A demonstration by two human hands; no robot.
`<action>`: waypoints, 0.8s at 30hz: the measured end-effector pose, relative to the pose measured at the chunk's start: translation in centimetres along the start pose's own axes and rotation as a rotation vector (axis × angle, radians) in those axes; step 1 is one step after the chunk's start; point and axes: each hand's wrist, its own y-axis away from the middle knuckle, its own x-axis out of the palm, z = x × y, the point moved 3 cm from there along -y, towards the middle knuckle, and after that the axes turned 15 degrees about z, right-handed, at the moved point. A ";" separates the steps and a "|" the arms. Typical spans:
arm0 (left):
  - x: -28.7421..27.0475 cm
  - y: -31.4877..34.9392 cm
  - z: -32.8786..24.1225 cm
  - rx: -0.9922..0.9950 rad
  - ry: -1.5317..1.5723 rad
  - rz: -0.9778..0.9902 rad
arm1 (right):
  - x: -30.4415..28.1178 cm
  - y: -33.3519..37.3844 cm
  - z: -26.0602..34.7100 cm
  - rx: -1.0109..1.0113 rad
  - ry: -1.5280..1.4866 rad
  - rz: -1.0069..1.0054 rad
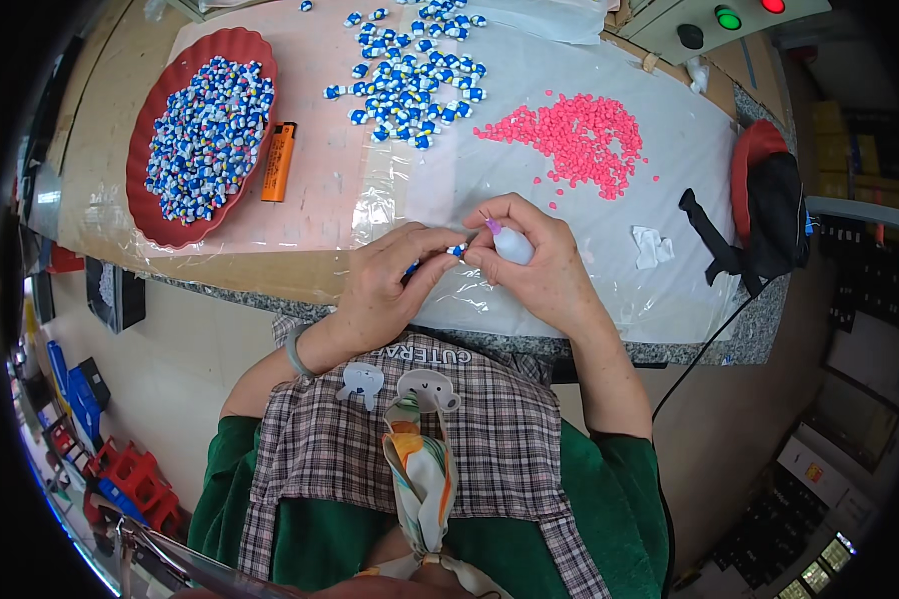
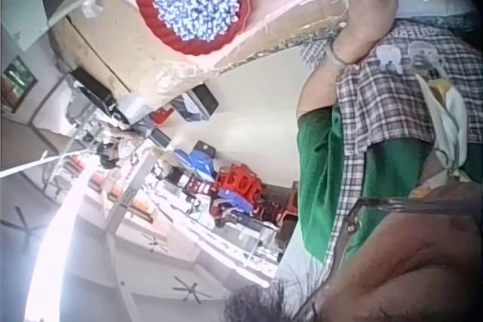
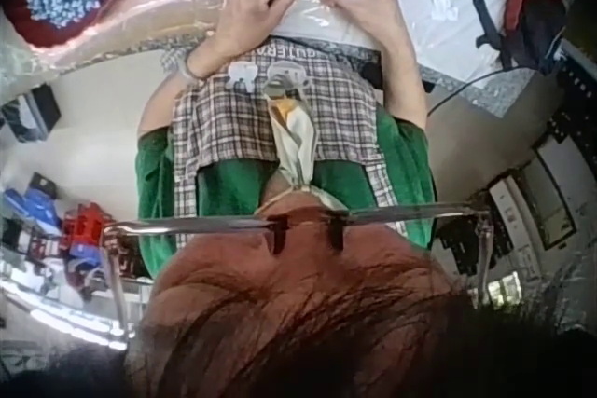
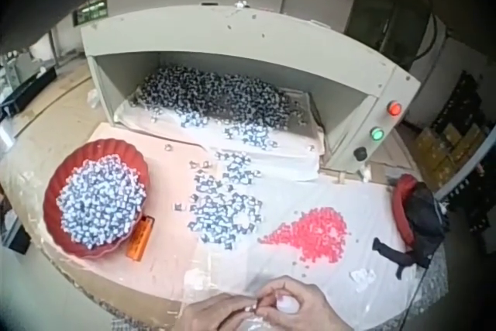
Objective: Gluing pink star-shaped plastic pieces onto blue and white star-shaped bases at a workbench.
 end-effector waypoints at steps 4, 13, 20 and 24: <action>0.3 -0.1 0.1 0.012 -0.033 -0.021 | 0.2 -0.2 0.0 -0.097 0.180 -0.023; -0.1 0.0 -0.2 0.026 -0.017 0.011 | 0.0 -0.1 -0.2 -0.028 0.080 -0.038; -0.6 0.3 0.5 -0.113 0.188 0.010 | 0.2 -0.3 -0.6 -0.058 0.123 -0.120; -0.8 0.2 0.7 -0.133 0.294 0.000 | 0.6 -0.6 -0.2 -0.149 0.255 -0.186</action>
